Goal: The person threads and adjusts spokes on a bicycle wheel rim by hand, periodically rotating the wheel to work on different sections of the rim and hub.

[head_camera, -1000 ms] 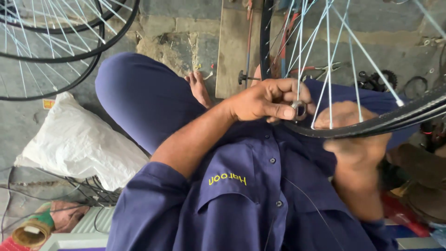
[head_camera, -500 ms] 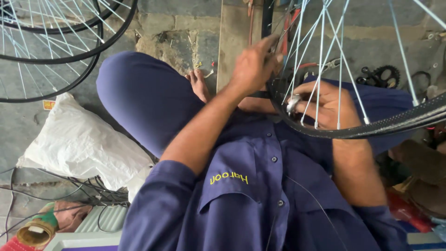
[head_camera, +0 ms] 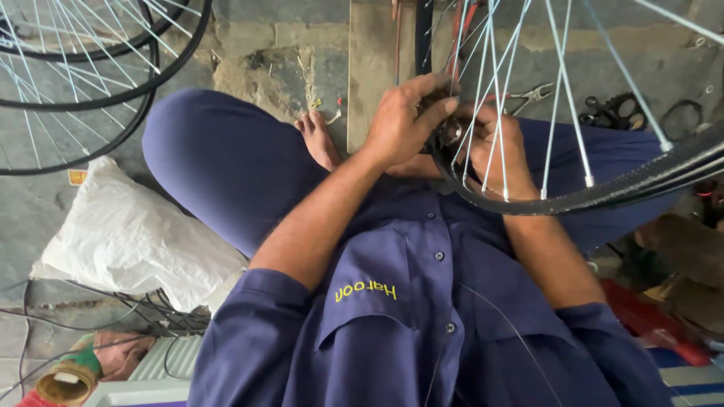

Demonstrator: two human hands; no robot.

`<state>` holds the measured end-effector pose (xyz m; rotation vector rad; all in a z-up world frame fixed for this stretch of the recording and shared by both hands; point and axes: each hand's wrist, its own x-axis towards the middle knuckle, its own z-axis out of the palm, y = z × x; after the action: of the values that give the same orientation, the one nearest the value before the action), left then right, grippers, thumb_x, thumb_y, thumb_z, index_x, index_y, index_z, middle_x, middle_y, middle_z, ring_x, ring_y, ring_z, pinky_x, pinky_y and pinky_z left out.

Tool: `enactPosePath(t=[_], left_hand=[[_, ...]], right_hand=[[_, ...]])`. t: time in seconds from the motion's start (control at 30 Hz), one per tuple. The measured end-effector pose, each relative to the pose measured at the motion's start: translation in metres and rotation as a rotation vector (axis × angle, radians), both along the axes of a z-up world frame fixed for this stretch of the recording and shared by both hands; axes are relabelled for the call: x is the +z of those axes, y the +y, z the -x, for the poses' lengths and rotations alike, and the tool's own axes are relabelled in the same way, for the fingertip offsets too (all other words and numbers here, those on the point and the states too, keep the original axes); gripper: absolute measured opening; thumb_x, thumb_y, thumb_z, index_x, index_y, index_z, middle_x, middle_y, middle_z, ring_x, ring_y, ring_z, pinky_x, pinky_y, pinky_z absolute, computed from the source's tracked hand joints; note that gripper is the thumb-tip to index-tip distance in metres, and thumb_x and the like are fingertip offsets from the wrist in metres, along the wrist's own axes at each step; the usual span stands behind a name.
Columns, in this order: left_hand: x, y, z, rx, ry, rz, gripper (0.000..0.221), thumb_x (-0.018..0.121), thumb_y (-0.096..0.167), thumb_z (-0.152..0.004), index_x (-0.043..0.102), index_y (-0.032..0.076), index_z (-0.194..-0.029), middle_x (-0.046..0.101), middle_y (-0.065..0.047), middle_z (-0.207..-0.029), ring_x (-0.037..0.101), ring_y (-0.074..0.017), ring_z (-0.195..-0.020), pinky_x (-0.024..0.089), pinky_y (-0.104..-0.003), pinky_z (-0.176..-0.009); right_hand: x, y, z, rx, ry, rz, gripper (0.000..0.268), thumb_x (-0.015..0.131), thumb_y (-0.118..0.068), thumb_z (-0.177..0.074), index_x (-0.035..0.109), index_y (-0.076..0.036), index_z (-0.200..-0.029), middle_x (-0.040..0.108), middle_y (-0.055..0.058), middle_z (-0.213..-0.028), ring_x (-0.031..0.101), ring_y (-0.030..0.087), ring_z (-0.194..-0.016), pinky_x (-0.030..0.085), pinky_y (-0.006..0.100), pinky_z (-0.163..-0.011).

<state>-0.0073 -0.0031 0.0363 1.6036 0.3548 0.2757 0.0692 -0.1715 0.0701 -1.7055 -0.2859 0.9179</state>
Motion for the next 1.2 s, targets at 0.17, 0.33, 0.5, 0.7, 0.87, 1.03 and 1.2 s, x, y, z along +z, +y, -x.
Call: enactPosePath(t=[0.17,0.33,0.5,0.7,0.87,1.03,1.2], left_hand=[[-0.004,0.001,-0.001,-0.035,0.024,0.007,0.029,0.072,0.016,-0.096,0.069,0.006,-0.123,0.076,-0.014,-0.106,0.078,-0.0250,-0.095,0.060,-0.034,-0.085],[-0.005,0.013,0.007,-0.276,0.021,0.052,0.039,0.077,0.019,-0.090,0.066,0.005,-0.124,0.076,-0.014,-0.109,0.076,-0.0271,-0.099,0.059,-0.036,-0.085],[-0.002,0.009,0.009,-0.343,0.059,-0.171,0.035,0.082,0.024,-0.084,0.067,0.005,-0.109,0.074,-0.014,-0.102,0.074,-0.0347,-0.096,0.057,-0.043,-0.081],[0.003,-0.017,0.001,-0.103,0.182,-0.478,0.034,0.076,0.026,-0.085,0.062,0.004,-0.106,0.068,-0.018,-0.101,0.067,-0.0428,-0.088,0.052,-0.053,-0.072],[0.039,-0.003,0.015,0.051,0.050,-0.648,0.032,0.063,0.013,-0.091,0.066,0.009,-0.122,0.070,-0.012,-0.105,0.070,-0.0360,-0.095,0.056,-0.046,-0.080],[0.131,-0.009,0.047,-0.114,-0.412,-0.487,0.042,0.082,0.029,-0.085,0.063,0.002,-0.111,0.063,-0.011,-0.089,0.064,-0.0318,-0.080,0.050,-0.043,-0.070],[0.116,-0.008,0.052,-0.271,-0.481,-0.706,0.033,0.082,0.019,-0.096,0.063,0.001,-0.114,0.064,-0.009,-0.097,0.064,-0.0273,-0.083,0.052,-0.041,-0.073]], right_hand=[[0.016,0.010,0.001,0.176,-0.564,0.057,0.023,0.069,0.004,-0.090,0.065,0.001,-0.113,0.071,0.009,-0.096,0.069,0.018,-0.086,0.054,0.029,-0.073],[0.031,0.002,-0.009,0.475,-1.032,0.046,0.016,0.073,0.000,-0.091,0.065,0.001,-0.105,0.074,0.019,-0.097,0.073,0.029,-0.086,0.055,0.037,-0.073],[0.024,-0.023,-0.006,0.239,-0.467,0.188,0.020,0.066,-0.003,-0.096,0.068,0.002,-0.115,0.076,0.013,-0.097,0.076,0.018,-0.086,0.058,0.032,-0.074],[-0.020,-0.012,-0.022,0.299,-0.387,0.008,0.026,0.061,-0.004,-0.102,0.065,0.003,-0.127,0.075,0.012,-0.110,0.071,0.017,-0.099,0.056,0.032,-0.085],[-0.035,-0.001,-0.035,0.371,-0.401,-0.056,0.022,0.065,-0.008,-0.102,0.062,0.000,-0.122,0.071,0.010,-0.103,0.070,0.015,-0.093,0.057,0.029,-0.080],[-0.026,0.004,-0.030,0.119,-0.483,0.014,0.019,0.063,-0.008,-0.106,0.060,0.001,-0.123,0.072,0.007,-0.099,0.069,0.013,-0.088,0.055,0.028,-0.075],[-0.010,-0.009,-0.035,-0.054,-0.348,-0.086,0.018,0.064,-0.011,-0.108,0.060,0.001,-0.121,0.070,0.007,-0.100,0.066,0.011,-0.086,0.054,0.027,-0.073]])
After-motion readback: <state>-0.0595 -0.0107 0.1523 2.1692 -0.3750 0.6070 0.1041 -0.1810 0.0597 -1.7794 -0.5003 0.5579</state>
